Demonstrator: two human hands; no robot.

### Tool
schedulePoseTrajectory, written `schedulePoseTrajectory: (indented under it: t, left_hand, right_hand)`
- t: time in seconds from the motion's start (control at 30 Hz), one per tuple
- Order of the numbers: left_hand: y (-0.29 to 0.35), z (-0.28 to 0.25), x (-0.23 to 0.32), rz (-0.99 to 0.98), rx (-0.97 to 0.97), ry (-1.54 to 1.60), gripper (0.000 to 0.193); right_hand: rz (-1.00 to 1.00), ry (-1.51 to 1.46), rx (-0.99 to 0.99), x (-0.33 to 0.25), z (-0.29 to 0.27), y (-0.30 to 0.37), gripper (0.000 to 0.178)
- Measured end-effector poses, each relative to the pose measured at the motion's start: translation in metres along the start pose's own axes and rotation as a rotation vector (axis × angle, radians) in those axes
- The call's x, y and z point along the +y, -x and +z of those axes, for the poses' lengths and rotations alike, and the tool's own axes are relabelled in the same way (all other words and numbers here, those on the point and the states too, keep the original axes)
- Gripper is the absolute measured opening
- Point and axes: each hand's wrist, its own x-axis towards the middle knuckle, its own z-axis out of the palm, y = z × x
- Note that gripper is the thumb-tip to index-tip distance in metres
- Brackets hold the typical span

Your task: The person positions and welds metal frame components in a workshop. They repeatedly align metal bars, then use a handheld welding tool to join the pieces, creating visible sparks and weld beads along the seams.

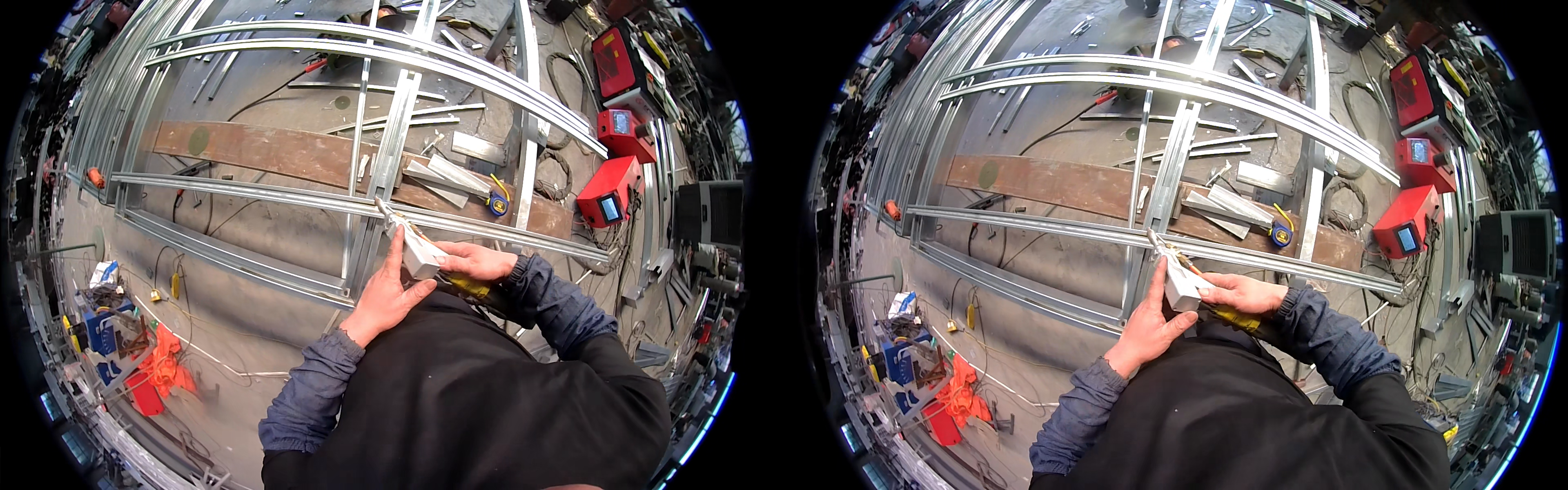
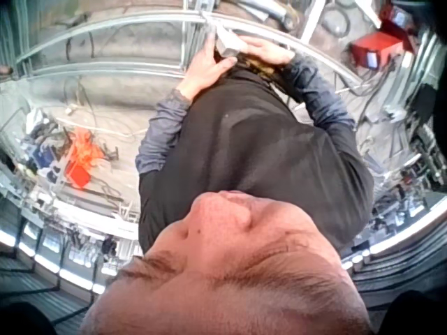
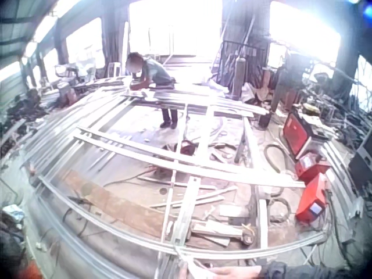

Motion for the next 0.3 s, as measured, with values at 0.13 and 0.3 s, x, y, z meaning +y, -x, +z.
schedulePoseTrajectory:
  t: [0.13,0.3]
  left_hand:
    - [-0.007,0.01,0.009,0.097,0.044,-0.114,0.111]
    - [-0.021,0.019,0.01,0.096,0.111,-0.127,0.108]
  right_hand:
    - [0.188,-0.091,-0.049,-0.019,-0.017,0.024,0.064]
    - [0.425,-0.238,-0.101,-0.042,-0.035,0.033,0.071]
